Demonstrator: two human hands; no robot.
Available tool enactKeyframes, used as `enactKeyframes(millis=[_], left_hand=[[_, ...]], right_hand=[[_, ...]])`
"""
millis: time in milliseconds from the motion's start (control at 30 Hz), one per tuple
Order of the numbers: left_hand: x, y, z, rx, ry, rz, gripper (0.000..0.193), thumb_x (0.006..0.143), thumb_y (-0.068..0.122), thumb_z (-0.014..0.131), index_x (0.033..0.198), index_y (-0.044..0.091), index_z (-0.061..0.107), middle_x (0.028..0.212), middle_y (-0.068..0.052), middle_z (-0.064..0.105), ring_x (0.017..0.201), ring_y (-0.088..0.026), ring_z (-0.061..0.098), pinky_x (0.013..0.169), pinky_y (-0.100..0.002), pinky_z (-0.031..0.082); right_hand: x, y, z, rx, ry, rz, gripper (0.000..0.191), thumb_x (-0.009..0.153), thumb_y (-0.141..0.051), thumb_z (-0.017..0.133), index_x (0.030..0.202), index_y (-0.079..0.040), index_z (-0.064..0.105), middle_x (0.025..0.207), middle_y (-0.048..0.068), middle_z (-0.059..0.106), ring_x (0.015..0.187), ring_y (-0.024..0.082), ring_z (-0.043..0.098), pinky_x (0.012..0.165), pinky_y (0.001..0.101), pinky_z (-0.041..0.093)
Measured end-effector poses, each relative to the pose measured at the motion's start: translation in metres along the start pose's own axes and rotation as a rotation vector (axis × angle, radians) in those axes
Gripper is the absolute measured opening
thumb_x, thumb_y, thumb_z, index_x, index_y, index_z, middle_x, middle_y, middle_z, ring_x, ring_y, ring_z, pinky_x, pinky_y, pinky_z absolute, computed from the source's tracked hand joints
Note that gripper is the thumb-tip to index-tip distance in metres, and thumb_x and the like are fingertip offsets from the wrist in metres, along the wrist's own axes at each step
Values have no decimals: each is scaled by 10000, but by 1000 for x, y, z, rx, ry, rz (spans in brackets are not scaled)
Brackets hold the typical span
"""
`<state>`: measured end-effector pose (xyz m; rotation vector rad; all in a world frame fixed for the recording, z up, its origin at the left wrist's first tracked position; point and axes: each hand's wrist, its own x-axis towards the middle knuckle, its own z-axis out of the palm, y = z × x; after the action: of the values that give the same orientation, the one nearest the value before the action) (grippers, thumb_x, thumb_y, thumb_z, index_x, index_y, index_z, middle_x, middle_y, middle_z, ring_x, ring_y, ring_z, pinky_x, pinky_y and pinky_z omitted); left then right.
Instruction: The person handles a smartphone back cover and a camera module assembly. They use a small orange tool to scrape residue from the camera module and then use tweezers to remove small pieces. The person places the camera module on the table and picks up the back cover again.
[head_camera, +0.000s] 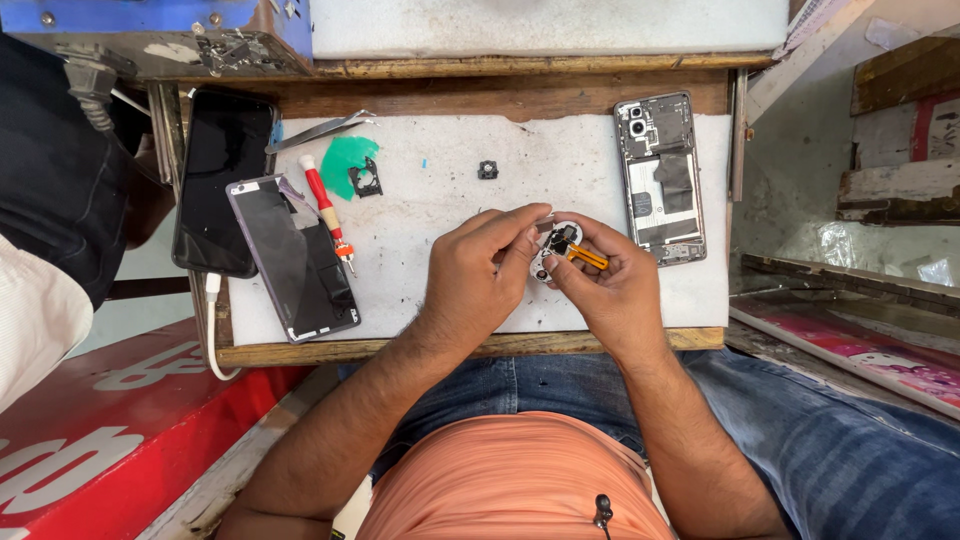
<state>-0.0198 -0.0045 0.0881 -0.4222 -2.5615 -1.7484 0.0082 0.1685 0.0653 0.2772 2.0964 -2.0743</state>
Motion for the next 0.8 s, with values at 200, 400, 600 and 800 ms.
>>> enactKeyframes(millis=[200, 400, 600, 800], left_hand=[[3, 1, -2, 107, -7, -2, 214, 996, 74, 652, 1188, 54, 744, 931, -101, 754, 751, -176, 741, 639, -293, 591], [15, -5, -10, -32, -107, -106, 209, 962, 81, 653, 1139, 72, 764, 968, -110, 779, 759, -177, 763, 665, -297, 603], [10, -15, -7, -24, -137, -56, 199, 984, 80, 656, 1155, 66, 756, 983, -90, 786, 803, -145, 764, 697, -273, 611], [20, -42, -7, -555, -335, -406, 244, 987, 56, 630, 1196, -17, 734, 859, -41, 736, 701, -70, 666, 630, -238, 581]], right_hand=[[-2, 0, 1, 11, -6, -3, 422, 924, 12, 714, 1338, 13, 632, 1078, 115, 740, 911, 94, 725, 776, 239, 660], [-4, 0, 3, -60, -2, -40, 412, 916, 4, 725, 1321, 9, 652, 1026, 102, 760, 883, 94, 735, 755, 226, 652], [-5, 3, 0, -151, 14, -16, 430, 898, -10, 757, 1317, 7, 666, 957, 94, 767, 827, 85, 719, 689, 206, 607], [-4, 8, -2, -54, -32, -50, 421, 916, -11, 741, 1324, 23, 648, 1017, 91, 764, 873, 83, 723, 744, 216, 625]])
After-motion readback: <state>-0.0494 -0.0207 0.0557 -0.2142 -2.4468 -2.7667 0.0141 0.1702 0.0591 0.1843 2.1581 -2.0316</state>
